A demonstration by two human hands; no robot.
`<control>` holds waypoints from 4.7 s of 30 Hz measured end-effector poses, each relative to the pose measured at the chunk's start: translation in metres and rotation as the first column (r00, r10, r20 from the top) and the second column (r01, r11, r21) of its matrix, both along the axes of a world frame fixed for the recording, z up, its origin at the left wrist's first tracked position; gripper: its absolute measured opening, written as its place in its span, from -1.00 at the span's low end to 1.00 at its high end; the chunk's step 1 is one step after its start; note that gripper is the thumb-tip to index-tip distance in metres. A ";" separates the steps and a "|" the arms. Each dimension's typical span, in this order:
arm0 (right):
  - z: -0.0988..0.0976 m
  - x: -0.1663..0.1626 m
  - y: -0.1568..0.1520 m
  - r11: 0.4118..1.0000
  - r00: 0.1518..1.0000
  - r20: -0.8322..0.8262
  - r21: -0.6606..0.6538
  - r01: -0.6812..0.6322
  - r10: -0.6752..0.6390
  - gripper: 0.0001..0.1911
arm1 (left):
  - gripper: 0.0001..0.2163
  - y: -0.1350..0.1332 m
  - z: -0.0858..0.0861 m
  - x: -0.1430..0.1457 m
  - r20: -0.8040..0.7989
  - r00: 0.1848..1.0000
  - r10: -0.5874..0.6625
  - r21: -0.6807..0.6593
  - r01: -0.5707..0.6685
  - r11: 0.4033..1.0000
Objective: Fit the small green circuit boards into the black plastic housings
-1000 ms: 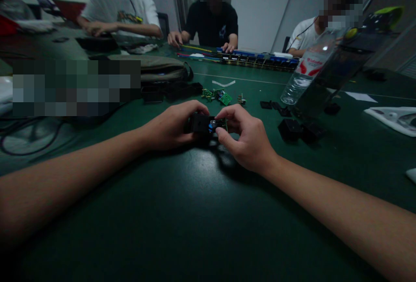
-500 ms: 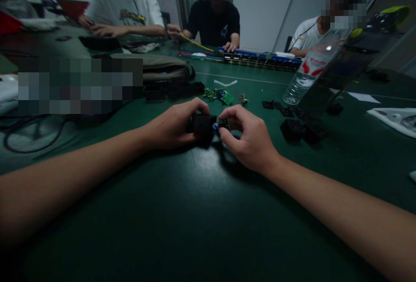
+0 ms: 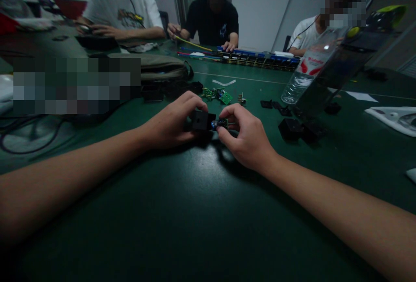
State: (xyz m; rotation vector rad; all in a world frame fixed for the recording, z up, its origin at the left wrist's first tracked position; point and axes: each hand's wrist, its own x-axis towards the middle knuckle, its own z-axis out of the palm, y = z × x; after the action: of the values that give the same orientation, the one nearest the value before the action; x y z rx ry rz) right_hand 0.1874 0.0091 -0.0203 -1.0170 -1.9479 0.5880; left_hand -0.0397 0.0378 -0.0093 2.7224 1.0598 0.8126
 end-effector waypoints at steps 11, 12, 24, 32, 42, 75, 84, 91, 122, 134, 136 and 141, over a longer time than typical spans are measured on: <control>0.003 -0.002 0.000 0.998 0.990 0.127 0.016 -0.064 0.061 -0.86 | -0.64 0.001 -0.002 0.000 0.017 1.000 0.018 -0.009 -0.018 1.000; 0.004 -0.002 0.000 0.998 0.988 0.138 0.018 -0.066 0.063 -0.86 | -0.64 0.001 -0.002 0.000 0.018 1.000 0.018 -0.012 -0.018 1.000; 0.005 -0.002 -0.001 0.995 0.969 0.236 0.060 -0.083 0.066 -0.84 | -0.61 0.002 -0.003 0.000 -0.007 0.997 0.075 -0.061 -0.075 0.995; 0.007 0.000 -0.002 0.977 0.952 0.236 0.033 -0.209 0.195 -0.85 | -0.58 0.004 -0.005 0.000 -0.039 0.996 0.086 -0.072 -0.088 0.994; 0.006 0.001 -0.002 0.968 0.936 0.276 0.061 -0.244 0.219 -0.65 | -0.58 0.004 -0.006 0.001 -0.022 0.994 0.112 -0.095 -0.113 0.989; 0.006 -0.001 -0.003 0.984 0.953 0.271 0.068 -0.163 0.139 -0.78 | -0.50 0.002 -0.003 0.002 -0.078 0.988 0.130 -0.143 -0.140 0.980; 0.007 -0.002 -0.003 0.985 0.954 0.263 0.058 -0.162 0.141 -0.80 | -0.51 0.002 -0.002 0.002 -0.090 0.987 0.133 -0.139 -0.145 0.980; 0.006 -0.002 -0.003 0.982 0.954 0.262 0.072 -0.173 0.149 -0.81 | -0.50 0.002 -0.003 0.002 -0.089 0.988 0.128 -0.139 -0.140 0.980; 0.008 -0.002 -0.004 0.985 0.951 0.272 0.048 -0.166 0.147 -0.81 | -0.52 0.003 -0.003 0.001 -0.089 0.989 0.122 -0.139 -0.134 0.981; 0.007 -0.002 -0.003 0.984 0.951 0.275 0.061 -0.166 0.143 -0.80 | -0.53 0.003 -0.003 0.002 -0.089 0.988 0.125 -0.139 -0.136 0.981; 0.007 -0.002 -0.003 0.984 0.950 0.276 0.060 -0.166 0.144 -0.81 | -0.53 0.002 -0.002 0.002 -0.092 0.988 0.127 -0.144 -0.140 0.980; 0.008 -0.002 -0.004 0.985 0.951 0.275 0.058 -0.164 0.142 -0.82 | -0.54 0.001 -0.001 0.002 -0.104 0.986 0.128 -0.140 -0.142 0.980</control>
State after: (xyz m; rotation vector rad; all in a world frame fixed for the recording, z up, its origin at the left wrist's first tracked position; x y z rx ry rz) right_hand 0.1852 0.0055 -0.0124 -0.9401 -2.2884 0.4699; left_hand -0.0377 0.0392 -0.0101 2.6112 1.2823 0.6004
